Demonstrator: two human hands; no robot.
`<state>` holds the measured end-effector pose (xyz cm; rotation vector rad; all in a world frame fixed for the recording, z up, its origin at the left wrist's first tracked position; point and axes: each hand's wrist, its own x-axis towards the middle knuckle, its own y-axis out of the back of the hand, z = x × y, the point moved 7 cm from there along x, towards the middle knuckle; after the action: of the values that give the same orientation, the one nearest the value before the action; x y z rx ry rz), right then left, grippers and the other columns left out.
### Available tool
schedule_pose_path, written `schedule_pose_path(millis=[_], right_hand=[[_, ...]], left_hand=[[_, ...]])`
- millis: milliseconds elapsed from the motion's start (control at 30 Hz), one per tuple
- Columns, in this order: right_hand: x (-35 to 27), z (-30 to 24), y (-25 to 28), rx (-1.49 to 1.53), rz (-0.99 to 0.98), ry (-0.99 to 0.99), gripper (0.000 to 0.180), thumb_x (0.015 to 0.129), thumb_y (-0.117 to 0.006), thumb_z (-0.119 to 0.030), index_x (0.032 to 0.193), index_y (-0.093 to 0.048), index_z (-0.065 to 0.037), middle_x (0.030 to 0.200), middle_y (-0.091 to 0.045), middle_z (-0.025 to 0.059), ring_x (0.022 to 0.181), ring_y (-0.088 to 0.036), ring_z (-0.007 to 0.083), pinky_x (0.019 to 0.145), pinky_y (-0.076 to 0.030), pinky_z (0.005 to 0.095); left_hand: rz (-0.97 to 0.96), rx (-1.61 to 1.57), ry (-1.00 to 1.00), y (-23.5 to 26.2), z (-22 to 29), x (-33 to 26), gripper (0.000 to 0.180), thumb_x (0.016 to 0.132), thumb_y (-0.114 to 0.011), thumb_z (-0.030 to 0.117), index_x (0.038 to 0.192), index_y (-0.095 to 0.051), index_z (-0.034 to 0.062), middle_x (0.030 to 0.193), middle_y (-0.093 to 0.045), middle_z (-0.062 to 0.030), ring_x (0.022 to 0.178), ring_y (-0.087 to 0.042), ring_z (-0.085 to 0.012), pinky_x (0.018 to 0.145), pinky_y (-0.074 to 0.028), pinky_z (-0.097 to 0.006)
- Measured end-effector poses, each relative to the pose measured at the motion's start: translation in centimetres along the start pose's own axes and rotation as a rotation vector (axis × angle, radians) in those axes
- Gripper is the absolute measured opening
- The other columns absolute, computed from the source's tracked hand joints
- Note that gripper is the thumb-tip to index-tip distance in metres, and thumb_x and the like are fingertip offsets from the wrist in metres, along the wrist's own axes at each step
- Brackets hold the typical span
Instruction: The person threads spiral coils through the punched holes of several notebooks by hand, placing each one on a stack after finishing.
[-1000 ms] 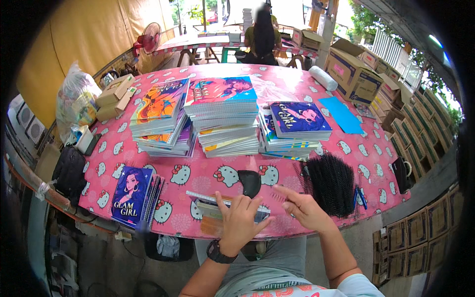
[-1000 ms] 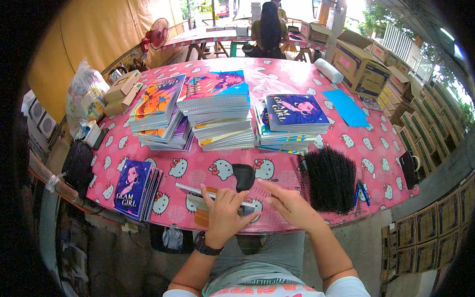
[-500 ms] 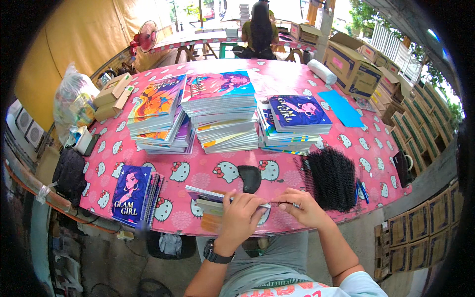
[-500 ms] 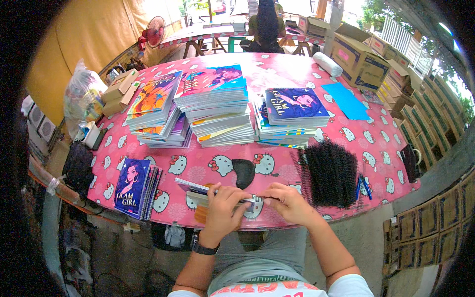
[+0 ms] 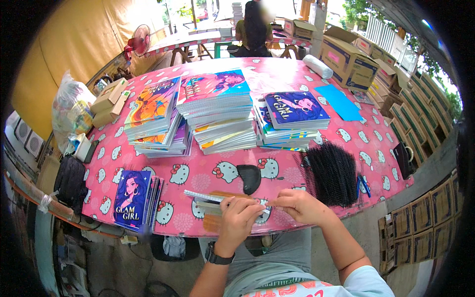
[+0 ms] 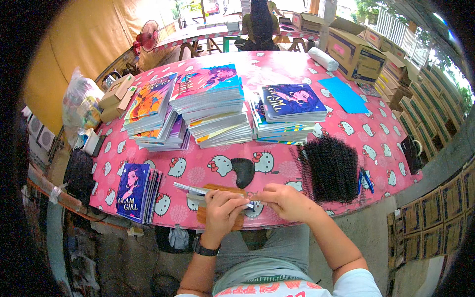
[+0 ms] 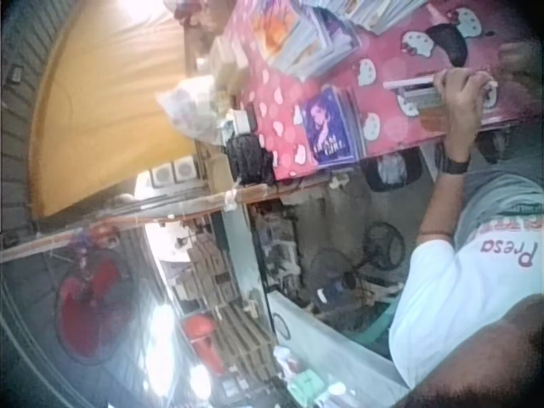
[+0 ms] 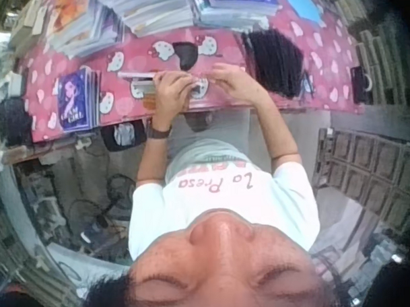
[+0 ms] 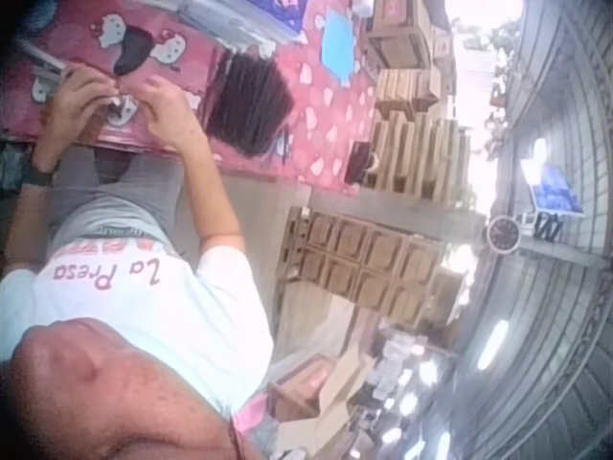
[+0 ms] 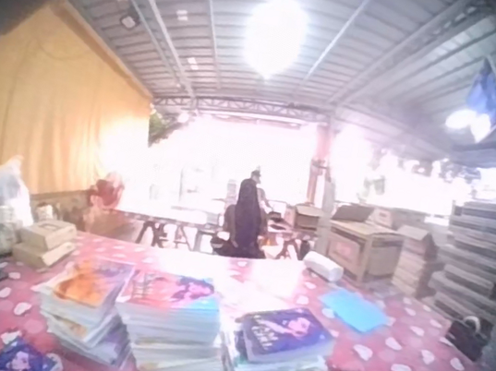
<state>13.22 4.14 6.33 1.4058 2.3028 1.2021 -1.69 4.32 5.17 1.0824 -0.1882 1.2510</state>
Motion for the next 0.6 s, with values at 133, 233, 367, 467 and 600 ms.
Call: schedule_pose_path(millis=[133,233,367,467,600], right_hand=[[-0.3,-0.5,0.0,-0.052,-0.09,0.027,0.03,0.08,-0.056,-0.001,0.11,-0.06,-0.003,0.081,-0.055,0.0127,0.076,-0.057,0.0286,0.068,-0.047,0.0362],[-0.6,-0.4,-0.3,-0.012,-0.049,-0.034,0.034,0.081,-0.056,-0.003,0.114,-0.057,-0.003,0.082,-0.055,0.0139,0.078,-0.057,0.0297,0.068,-0.047,0.0373],[-0.1,-1.0,0.4,0.031,0.141,-0.078,0.036,0.083,-0.058,-0.008,0.119,-0.054,-0.004,0.081,-0.056,0.0122,0.074,-0.057,0.0249,0.065,-0.047,0.035],[-0.8,0.7,-0.6,0.16,0.112,-0.15,0.035,0.086,-0.059,-0.013,0.12,-0.054,-0.005,0.077,-0.057,0.0088,0.07,-0.056,0.0163,0.064,-0.046,0.0316],[1.9,4.3,-1.0,0.331,-0.003,-0.261,0.033,0.088,-0.058,-0.017,0.117,-0.054,-0.005,0.08,-0.061,0.0118,0.069,-0.061,0.0278,0.065,-0.048,0.0323]], left_hand=[[0.025,0.001,0.068,0.1,-0.1,0.0,0.014,0.073,-0.069,0.013,0.086,-0.065,0.0112,0.086,-0.061,-0.0019,0.087,-0.057,-0.0199,0.084,-0.034,-0.036],[0.041,0.035,0.085,0.0,-0.1,0.2,0.02,0.07,-0.072,0.015,0.088,-0.065,0.012,0.087,-0.063,-0.0009,0.085,-0.057,-0.019,0.082,-0.034,-0.037],[-0.035,0.048,0.074,-0.4,0.4,0.6,0.022,0.072,-0.071,0.021,0.091,-0.064,0.0147,0.091,-0.062,0.0002,0.088,-0.056,-0.0186,0.089,-0.029,-0.042],[-0.119,0.084,0.042,-1.2,0.5,0.5,0.021,0.075,-0.069,0.025,0.093,-0.064,0.0171,0.091,-0.06,0.0017,0.09,-0.055,-0.0176,0.093,-0.023,-0.047],[-0.19,0.175,0.048,-0.9,0.3,0.0,0.017,0.079,-0.065,0.029,0.093,-0.065,0.0187,0.089,-0.059,0.0036,0.091,-0.054,-0.0156,0.096,-0.018,-0.052]])
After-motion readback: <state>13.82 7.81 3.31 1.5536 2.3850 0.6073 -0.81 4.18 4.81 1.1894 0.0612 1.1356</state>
